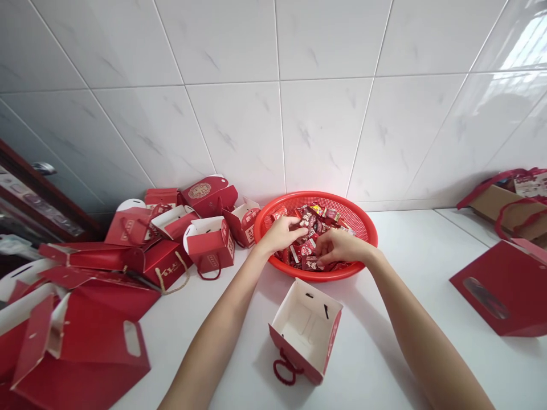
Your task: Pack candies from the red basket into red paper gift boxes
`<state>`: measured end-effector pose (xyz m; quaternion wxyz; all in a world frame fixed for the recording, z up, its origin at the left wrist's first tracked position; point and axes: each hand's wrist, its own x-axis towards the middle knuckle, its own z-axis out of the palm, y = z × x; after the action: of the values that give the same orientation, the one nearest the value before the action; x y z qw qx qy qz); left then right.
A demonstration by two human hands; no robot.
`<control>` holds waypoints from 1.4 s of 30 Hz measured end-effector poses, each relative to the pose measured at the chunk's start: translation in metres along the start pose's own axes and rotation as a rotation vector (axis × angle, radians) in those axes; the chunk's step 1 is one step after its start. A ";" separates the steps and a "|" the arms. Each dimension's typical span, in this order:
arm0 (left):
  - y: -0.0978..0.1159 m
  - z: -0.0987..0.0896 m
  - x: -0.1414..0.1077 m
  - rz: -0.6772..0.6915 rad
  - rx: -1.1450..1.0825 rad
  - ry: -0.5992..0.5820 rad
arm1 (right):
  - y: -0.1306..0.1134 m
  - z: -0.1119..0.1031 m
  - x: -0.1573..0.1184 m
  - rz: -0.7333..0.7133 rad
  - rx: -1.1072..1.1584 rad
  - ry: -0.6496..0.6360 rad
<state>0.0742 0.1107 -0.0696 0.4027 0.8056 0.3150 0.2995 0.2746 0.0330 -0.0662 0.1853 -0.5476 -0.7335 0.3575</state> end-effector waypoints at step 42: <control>0.003 -0.004 0.000 -0.013 -0.229 -0.047 | 0.006 -0.018 -0.014 -0.104 0.547 0.535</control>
<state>0.0718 0.1108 -0.0649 0.5013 0.7591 0.2744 0.3117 0.2950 0.0261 -0.0570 0.5270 -0.5140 -0.5636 0.3746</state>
